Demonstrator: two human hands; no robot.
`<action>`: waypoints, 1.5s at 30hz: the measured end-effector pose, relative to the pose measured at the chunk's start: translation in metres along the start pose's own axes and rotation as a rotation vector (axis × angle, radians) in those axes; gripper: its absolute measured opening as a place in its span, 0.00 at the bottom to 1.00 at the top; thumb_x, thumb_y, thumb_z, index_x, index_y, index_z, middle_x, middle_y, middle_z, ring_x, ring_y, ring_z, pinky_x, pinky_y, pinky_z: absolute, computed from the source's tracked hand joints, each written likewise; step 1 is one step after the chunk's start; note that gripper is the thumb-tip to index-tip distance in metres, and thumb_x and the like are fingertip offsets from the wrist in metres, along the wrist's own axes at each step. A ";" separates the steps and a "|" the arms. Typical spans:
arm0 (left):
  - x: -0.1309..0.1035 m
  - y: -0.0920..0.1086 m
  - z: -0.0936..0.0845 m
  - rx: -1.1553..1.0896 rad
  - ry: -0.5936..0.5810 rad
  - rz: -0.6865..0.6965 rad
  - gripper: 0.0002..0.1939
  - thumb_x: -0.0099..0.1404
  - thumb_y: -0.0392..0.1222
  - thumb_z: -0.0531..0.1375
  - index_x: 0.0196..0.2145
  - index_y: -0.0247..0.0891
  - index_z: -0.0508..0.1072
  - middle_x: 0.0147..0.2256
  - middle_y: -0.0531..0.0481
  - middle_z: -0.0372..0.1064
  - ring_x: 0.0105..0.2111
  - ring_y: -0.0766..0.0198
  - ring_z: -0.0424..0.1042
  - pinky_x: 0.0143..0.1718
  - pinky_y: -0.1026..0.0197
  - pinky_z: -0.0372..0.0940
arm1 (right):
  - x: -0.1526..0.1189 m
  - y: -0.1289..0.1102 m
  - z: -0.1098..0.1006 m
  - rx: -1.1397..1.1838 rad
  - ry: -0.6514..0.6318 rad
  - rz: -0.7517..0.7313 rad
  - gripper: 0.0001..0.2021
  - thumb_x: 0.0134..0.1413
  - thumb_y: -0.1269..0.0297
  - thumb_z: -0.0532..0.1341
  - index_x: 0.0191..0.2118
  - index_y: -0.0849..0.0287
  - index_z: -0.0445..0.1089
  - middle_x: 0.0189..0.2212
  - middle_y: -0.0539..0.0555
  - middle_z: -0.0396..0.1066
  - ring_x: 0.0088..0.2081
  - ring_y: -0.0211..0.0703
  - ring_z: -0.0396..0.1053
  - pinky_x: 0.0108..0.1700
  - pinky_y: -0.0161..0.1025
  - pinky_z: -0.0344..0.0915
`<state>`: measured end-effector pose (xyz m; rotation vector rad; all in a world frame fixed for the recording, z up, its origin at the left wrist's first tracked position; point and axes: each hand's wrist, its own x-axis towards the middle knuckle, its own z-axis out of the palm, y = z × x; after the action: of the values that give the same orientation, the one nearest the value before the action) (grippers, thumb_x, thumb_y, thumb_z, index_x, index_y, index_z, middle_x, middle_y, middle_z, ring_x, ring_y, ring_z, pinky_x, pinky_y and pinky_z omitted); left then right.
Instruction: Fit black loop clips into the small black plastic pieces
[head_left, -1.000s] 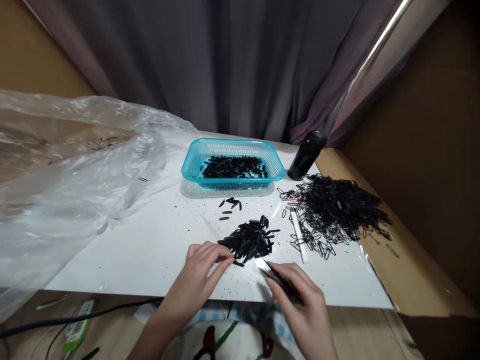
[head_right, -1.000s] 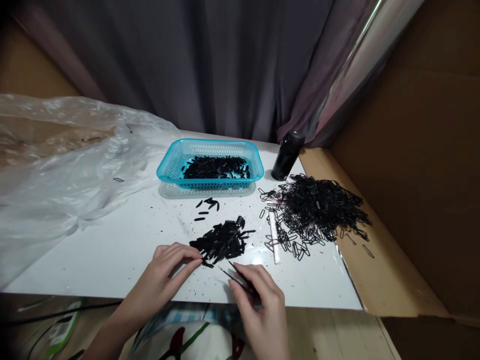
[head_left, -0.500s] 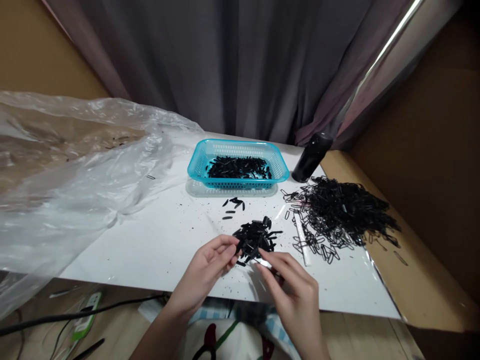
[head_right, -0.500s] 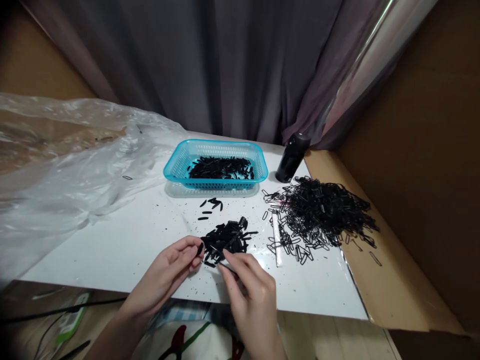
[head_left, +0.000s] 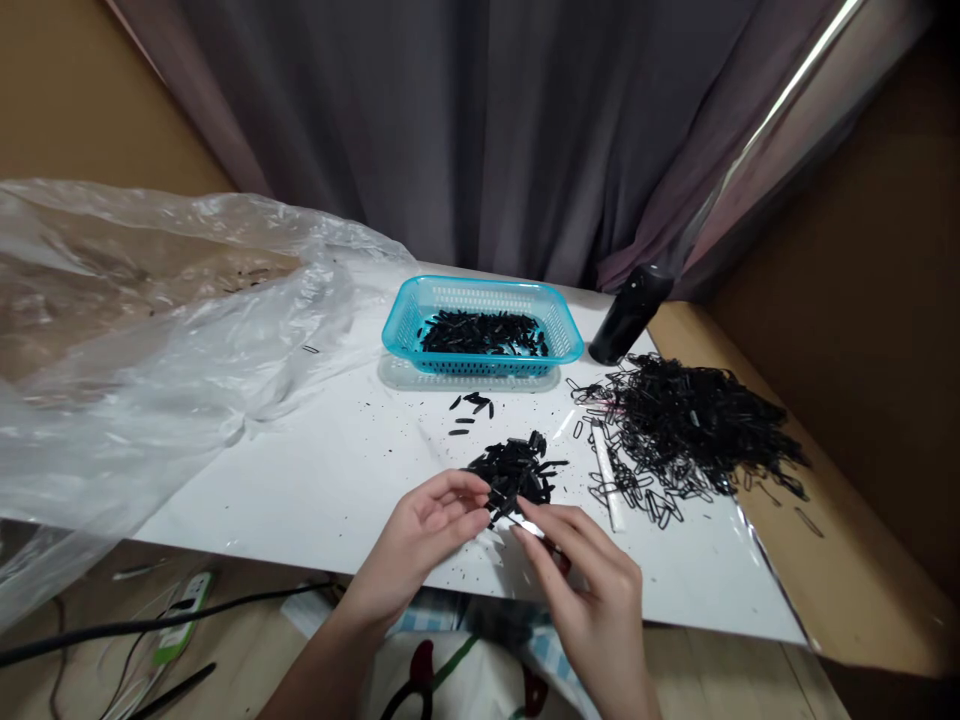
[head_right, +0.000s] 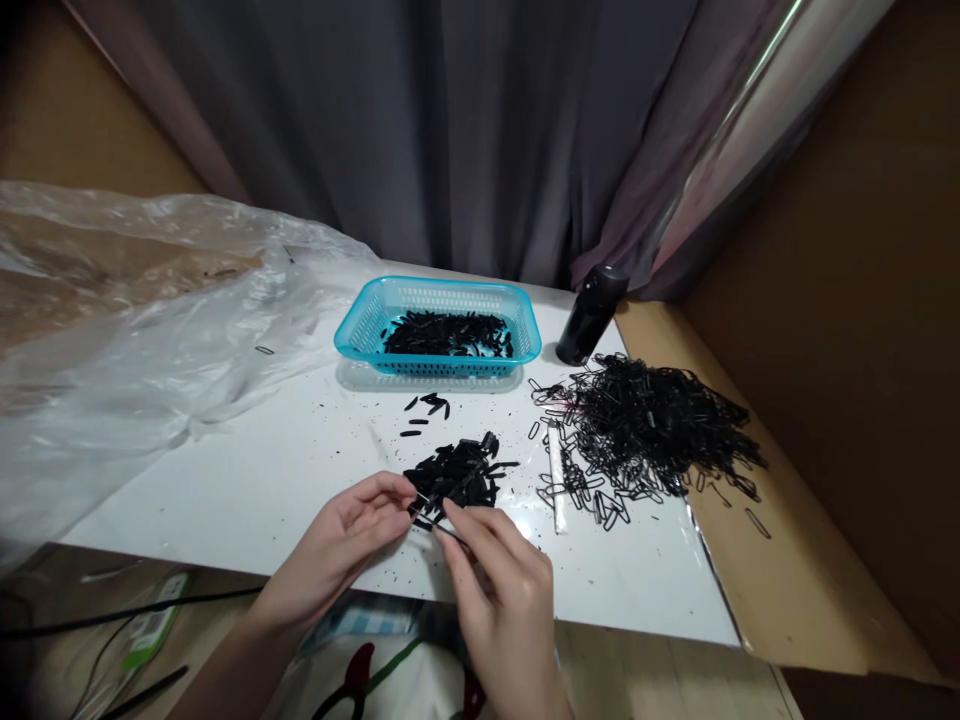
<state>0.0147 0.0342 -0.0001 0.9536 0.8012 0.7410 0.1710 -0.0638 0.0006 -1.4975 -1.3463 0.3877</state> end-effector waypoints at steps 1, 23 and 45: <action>0.000 0.000 0.000 0.008 0.002 0.005 0.18 0.52 0.47 0.76 0.36 0.38 0.77 0.34 0.51 0.73 0.37 0.64 0.73 0.41 0.66 0.68 | 0.001 -0.001 -0.001 0.029 -0.013 0.024 0.12 0.64 0.68 0.62 0.50 0.50 0.79 0.38 0.53 0.79 0.37 0.43 0.77 0.36 0.36 0.75; -0.010 -0.006 -0.011 0.393 -0.014 0.494 0.12 0.70 0.40 0.59 0.27 0.41 0.70 0.41 0.47 0.77 0.44 0.56 0.73 0.47 0.55 0.67 | -0.001 -0.009 -0.005 0.111 0.012 0.055 0.11 0.61 0.68 0.65 0.46 0.48 0.81 0.37 0.53 0.81 0.37 0.45 0.78 0.33 0.36 0.75; -0.006 -0.005 -0.012 0.455 0.024 0.587 0.08 0.67 0.39 0.65 0.29 0.43 0.78 0.46 0.47 0.81 0.47 0.56 0.76 0.48 0.56 0.70 | -0.010 -0.011 -0.009 -0.009 0.028 -0.097 0.13 0.62 0.72 0.64 0.50 0.51 0.78 0.38 0.53 0.79 0.36 0.42 0.77 0.36 0.35 0.76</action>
<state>0.0027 0.0321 -0.0070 1.6299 0.7270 1.0986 0.1696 -0.0782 0.0094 -1.4337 -1.3945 0.2983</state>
